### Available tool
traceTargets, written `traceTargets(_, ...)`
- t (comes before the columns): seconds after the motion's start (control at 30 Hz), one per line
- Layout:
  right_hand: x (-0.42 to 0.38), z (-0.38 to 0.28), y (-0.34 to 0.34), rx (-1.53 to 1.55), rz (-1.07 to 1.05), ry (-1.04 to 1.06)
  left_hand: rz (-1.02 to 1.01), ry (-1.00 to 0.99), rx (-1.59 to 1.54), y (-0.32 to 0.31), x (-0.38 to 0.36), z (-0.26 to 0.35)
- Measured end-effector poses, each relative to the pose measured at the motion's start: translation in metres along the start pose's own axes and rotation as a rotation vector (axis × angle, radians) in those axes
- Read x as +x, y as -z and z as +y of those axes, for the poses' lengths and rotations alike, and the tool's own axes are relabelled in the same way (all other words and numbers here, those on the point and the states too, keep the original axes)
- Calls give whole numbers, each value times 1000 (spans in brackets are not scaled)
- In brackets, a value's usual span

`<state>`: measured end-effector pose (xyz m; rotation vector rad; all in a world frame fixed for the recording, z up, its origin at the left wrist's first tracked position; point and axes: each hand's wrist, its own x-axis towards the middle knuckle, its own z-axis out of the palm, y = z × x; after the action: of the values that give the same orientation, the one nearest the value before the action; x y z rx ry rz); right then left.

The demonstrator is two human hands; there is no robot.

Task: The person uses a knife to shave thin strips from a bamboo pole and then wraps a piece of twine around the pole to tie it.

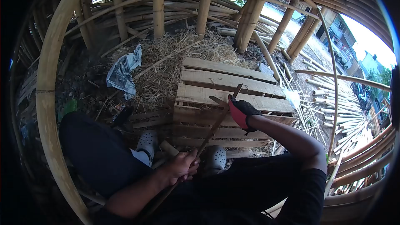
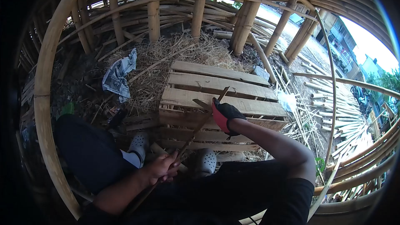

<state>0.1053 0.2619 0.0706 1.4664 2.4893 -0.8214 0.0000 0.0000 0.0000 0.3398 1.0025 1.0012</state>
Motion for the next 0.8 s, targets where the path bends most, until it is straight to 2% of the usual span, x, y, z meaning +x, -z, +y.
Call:
traceTargets(0.1,1,-4,-5,-3,48,70,16,9,20,4,-6,4)
traceTargets(0.2,-9,-4,1,-100,-6,59,23,11,3,-2,-3,-3)
traceTargets(0.4,-18,-7,0,-38,18,43,17,4,8,0,-4,-3)
traceTargets(0.6,12,20,-18,43,48,81,-21,12,-19,-1,-6,-1)
traceTargets(0.67,28,32,-27,234,-31,64,-29,13,-23,-1,-7,-1)
traceTargets(0.8,-14,-2,0,257,-100,-74,-32,16,-37,1,3,0)
